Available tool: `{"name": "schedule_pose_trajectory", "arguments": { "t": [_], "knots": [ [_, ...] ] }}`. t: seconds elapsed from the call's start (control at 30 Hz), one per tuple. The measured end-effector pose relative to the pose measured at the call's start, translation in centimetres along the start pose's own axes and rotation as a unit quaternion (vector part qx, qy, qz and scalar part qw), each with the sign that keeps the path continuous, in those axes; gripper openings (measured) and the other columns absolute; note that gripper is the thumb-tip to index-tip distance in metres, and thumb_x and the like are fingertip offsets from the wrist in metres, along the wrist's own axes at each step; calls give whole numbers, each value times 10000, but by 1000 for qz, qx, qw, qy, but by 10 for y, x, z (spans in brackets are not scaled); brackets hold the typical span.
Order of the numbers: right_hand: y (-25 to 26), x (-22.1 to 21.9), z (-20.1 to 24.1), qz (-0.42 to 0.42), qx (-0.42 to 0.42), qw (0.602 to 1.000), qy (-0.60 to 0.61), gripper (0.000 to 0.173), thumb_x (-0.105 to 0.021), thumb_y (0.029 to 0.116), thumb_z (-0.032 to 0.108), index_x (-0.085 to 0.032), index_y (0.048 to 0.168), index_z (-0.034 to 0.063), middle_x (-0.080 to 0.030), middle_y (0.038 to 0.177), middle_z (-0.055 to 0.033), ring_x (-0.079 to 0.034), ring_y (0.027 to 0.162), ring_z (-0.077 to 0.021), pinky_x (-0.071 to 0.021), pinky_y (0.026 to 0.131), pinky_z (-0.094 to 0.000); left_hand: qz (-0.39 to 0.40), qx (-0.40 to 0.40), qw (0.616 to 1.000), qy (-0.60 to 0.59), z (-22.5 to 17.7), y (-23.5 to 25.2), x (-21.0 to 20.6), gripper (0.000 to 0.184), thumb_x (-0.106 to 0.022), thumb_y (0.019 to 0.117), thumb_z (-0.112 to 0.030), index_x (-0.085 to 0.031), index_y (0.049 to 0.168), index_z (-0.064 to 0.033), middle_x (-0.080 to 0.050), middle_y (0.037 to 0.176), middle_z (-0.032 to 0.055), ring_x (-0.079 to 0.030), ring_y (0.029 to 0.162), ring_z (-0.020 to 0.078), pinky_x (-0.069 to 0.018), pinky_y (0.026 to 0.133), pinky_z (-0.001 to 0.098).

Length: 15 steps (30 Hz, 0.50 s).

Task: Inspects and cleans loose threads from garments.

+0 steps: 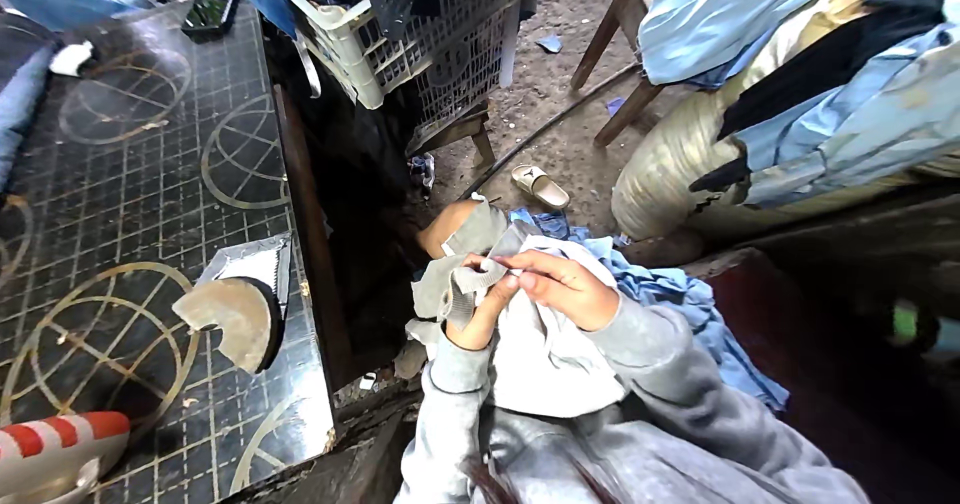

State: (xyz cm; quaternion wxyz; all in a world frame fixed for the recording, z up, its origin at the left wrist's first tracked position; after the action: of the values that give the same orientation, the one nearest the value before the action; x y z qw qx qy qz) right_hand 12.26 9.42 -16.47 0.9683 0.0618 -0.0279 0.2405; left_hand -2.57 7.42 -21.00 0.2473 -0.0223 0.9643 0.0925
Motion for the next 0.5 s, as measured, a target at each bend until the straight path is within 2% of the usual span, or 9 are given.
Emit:
{"name": "schedule_pose_trajectory", "arguments": {
  "t": [0.1, 0.13, 0.17, 0.23, 0.3, 0.4, 0.5],
  "knots": [
    [-2, 4, 2, -26, 51, 991, -121, 405, -504, 1068, 291, -681, 1271, -12, -733, 1076, -55, -607, 817, 44, -511, 759, -149, -40, 36, 999, -4, 2, -1, -4, 265, -804, 789, -65, -678, 1019, -30, -737, 920, -29, -699, 891, 43, -592, 840, 267],
    [-4, 5, 2, -33, 68, 982, -173, 421, -498, 1072, 328, -693, 1282, 20, -747, 1109, -83, -674, 895, -22, -553, 824, -211, -51, 42, 998, -7, 2, -3, -5, 267, -793, 784, -51, -681, 1024, -17, -740, 924, -19, -701, 897, 49, -593, 846, 273],
    [-6, 5, 2, -42, 79, 972, -218, 435, -494, 1071, 365, -700, 1289, 50, -753, 1108, -105, -711, 925, -98, -581, 839, -282, -61, 45, 997, -9, 2, -4, -7, 249, -785, 782, -35, -693, 1013, -15, -745, 918, -12, -705, 896, 54, -595, 847, 279],
    [-9, 2, 0, -61, 87, 951, -290, 445, -506, 1057, 409, -707, 1290, 87, -753, 1044, -138, -732, 863, -212, -607, 758, -388, -74, 57, 995, -16, 2, -8, -8, 214, -745, 777, 4, -709, 986, -20, -754, 911, -6, -712, 899, 58, -596, 858, 286],
    [-11, 0, -2, -69, 86, 930, -351, 455, -522, 1041, 430, -695, 1314, 111, -741, 965, -164, -724, 763, -281, -599, 647, -450, -80, 80, 993, -37, 6, -10, -6, 198, -738, 785, 4, -713, 980, -20, -756, 906, 1, -713, 906, 63, -591, 867, 292],
    [-14, -1, -5, -80, 90, 909, -400, 468, -515, 1033, 448, -677, 1354, 149, -714, 858, -169, -682, 640, -294, -566, 545, -452, -86, 148, 983, -60, 5, -11, -5, 150, -642, 848, 9, -696, 981, -35, -751, 891, -5, -709, 897, 55, -584, 877, 282],
    [-14, -1, -8, -93, 98, 899, -416, 445, -502, 1035, 451, -697, 1341, 193, -665, 773, -141, -615, 558, -259, -520, 482, -409, -68, 167, 980, -81, 2, -10, -6, 165, -609, 863, 17, -711, 965, -64, -759, 887, -23, -712, 893, 37, -583, 877, 263]
  ]
}}
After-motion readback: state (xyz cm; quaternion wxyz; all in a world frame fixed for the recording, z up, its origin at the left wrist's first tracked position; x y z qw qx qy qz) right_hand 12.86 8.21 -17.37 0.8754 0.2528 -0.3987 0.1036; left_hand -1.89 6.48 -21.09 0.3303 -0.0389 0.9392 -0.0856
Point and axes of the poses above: each hand's wrist, its own y-axis towards the middle knuckle, its own x-axis out of the back of the hand, z = x × y, the point moved 2 cm from there along y, towards the middle knuckle
